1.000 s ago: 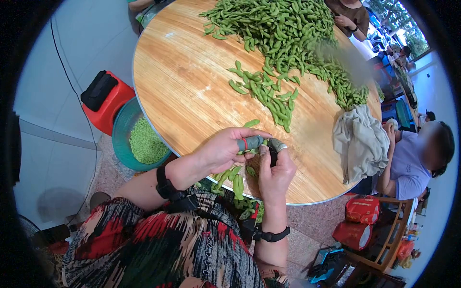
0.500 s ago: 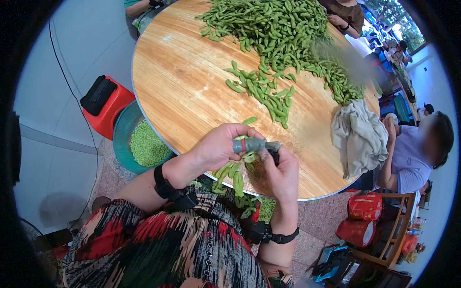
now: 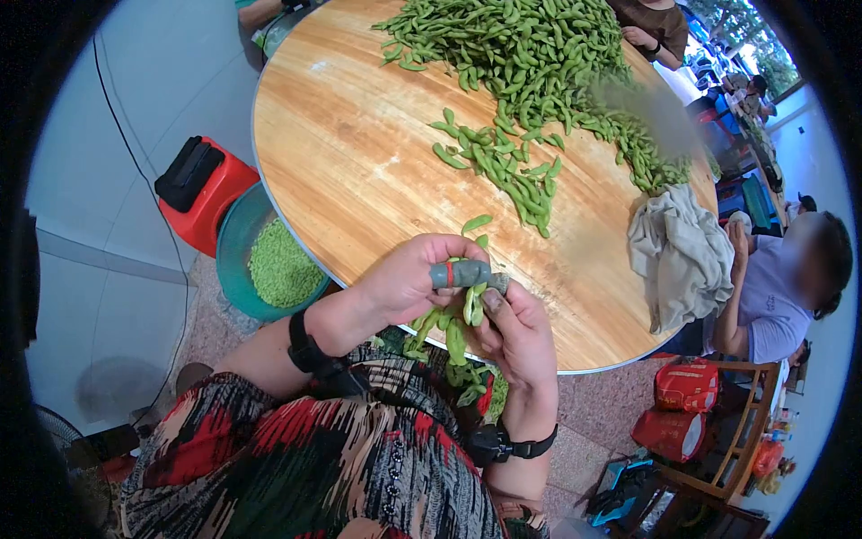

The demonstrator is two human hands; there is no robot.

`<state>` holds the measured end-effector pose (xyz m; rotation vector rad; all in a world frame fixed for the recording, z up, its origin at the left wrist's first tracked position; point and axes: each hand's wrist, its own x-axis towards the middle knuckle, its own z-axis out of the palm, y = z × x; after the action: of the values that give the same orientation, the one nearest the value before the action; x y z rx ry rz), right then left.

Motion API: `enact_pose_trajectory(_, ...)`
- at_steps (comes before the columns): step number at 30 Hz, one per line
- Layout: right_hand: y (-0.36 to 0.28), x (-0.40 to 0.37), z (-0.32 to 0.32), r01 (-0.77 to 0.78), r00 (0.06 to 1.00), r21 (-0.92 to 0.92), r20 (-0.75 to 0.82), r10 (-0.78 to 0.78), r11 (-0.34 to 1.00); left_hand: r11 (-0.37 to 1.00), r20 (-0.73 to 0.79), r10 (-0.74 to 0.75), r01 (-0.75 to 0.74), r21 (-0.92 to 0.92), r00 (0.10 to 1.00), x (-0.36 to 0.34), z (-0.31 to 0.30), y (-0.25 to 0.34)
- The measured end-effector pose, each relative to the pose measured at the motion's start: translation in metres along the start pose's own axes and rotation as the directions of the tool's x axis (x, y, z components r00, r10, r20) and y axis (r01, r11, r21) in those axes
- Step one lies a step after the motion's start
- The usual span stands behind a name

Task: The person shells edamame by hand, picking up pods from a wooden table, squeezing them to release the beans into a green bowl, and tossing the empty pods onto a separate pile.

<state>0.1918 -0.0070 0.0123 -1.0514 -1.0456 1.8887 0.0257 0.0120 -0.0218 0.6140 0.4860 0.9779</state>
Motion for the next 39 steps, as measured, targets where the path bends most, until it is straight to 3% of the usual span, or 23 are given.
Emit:
enact_pose_trajectory(1,-0.001,-0.001,0.0,-0.043,0.997,0.132,0.063,0.035,0.99,0.996,0.102,-0.022,0.03,-0.08,0.995,0.0,-0.004,0.0)
enact_pose_trajectory(5,0.002,-0.003,0.001,-0.103,0.992,0.292,0.098,0.077,0.951,0.979,0.202,-0.051,0.089,-0.184,0.978,-0.002,-0.006,0.002)
enact_pose_trajectory(7,0.008,-0.001,0.004,0.047,0.997,-0.021,-0.056,-0.048,0.999,1.0,0.008,-0.024,0.024,-0.007,1.0,-0.007,0.003,0.003)
enact_pose_trajectory(8,0.014,0.002,0.004,0.045,0.997,-0.021,-0.056,-0.046,0.999,1.0,0.007,-0.025,0.025,-0.008,1.0,-0.009,0.004,0.003)
enact_pose_trajectory(9,0.02,0.005,0.006,0.207,0.964,-0.314,-0.095,-0.248,0.927,0.922,-0.037,0.087,-0.067,0.382,0.996,-0.011,0.003,0.003)
enact_pose_trajectory(10,0.022,0.007,0.009,0.324,0.894,-0.582,-0.071,-0.443,0.746,0.69,-0.032,0.205,-0.121,0.714,0.978,-0.013,0.002,0.003)
enact_pose_trajectory(11,0.016,0.001,0.009,0.223,0.939,-0.527,-0.109,-0.325,0.82,0.749,-0.033,0.18,-0.115,0.652,0.983,-0.013,-0.002,0.003)
enact_pose_trajectory(12,0.016,0.001,0.009,0.22,0.94,-0.527,-0.112,-0.323,0.821,0.751,-0.034,0.178,-0.113,0.651,0.983,-0.015,-0.003,0.005)
enact_pose_trajectory(14,0.016,0.004,0.009,0.049,0.978,-0.344,-0.174,-0.115,0.938,0.864,-0.085,0.099,-0.043,0.501,0.991,-0.019,-0.003,0.01)
enact_pose_trajectory(15,0.015,0.007,0.007,0.045,0.979,-0.344,-0.174,-0.111,0.938,0.866,-0.088,0.098,-0.041,0.498,0.991,-0.02,-0.005,0.011)
enact_pose_trajectory(18,0.004,0.024,0.001,0.127,0.991,-0.501,0.023,-0.133,0.856,0.828,-0.212,0.23,-0.076,0.556,0.95,-0.018,-0.017,0.014)
enact_pose_trajectory(20,-0.004,0.039,0.001,0.282,0.823,-0.883,0.022,-0.567,0.375,0.898,-0.291,0.27,-0.132,0.419,0.918,-0.016,-0.028,0.018)
enact_pose_trajectory(21,-0.006,0.042,0.001,0.281,0.823,-0.883,0.022,-0.567,0.374,0.924,-0.264,0.221,-0.115,0.365,0.939,-0.02,-0.029,0.024)
enact_pose_trajectory(22,-0.008,0.045,0.002,0.231,0.835,-0.941,0.062,-0.547,0.247,0.924,-0.264,0.222,-0.116,0.365,0.939,-0.022,-0.028,0.028)
enact_pose_trajectory(24,-0.011,0.049,0.002,0.134,0.862,-0.991,0.131,-0.49,-0.028,0.746,-0.106,0.159,-0.049,0.665,0.982,-0.024,-0.026,0.033)
enact_pose_trajectory(25,-0.009,0.05,0.001,0.137,0.863,-0.99,0.134,-0.488,-0.03,0.747,-0.109,0.161,-0.049,0.663,0.981,-0.025,-0.024,0.033)
enact_pose_trajectory(28,0.004,0.049,-0.005,0.194,0.819,-0.977,0.11,-0.563,0.091,0.689,-0.083,0.139,-0.036,0.723,0.987,-0.024,-0.017,0.028)
enact_pose_trajectory(30,0.009,0.043,-0.008,0.258,0.882,-0.754,-0.071,-0.466,0.605,0.872,-0.26,0.1,0.041,0.488,0.96,-0.019,-0.013,0.023)
enact_pose_trajectory(31,0.006,0.036,-0.005,0.189,0.924,-0.688,-0.116,-0.364,0.7,0.872,-0.26,0.097,0.044,0.488,0.961,-0.017,-0.011,0.019)
enact_pose_trajectory(34,0.01,0.025,-0.003,0.159,0.961,-0.567,-0.098,-0.258,0.808,0.936,-0.207,0.08,-0.002,0.353,0.975,-0.012,-0.004,0.014)
enact_pose_trajectory(36,0.01,0.019,-0.002,0.208,0.957,-0.577,-0.045,-0.285,0.789,0.968,-0.17,0.037,0.007,0.253,0.985,-0.011,-0.002,0.017)
enact_pose_trajectory(38,0.005,0.011,0.012,0.147,0.982,-0.302,-0.071,-0.176,0.942,0.984,-0.166,0.05,-0.02,0.175,0.985,-0.011,0.0,0.016)
enact_pose_trajectory(39,0.006,0.009,0.01,0.148,0.981,-0.299,-0.073,-0.177,0.943,0.995,-0.169,0.063,-0.048,0.089,0.984,-0.011,0.001,0.014)
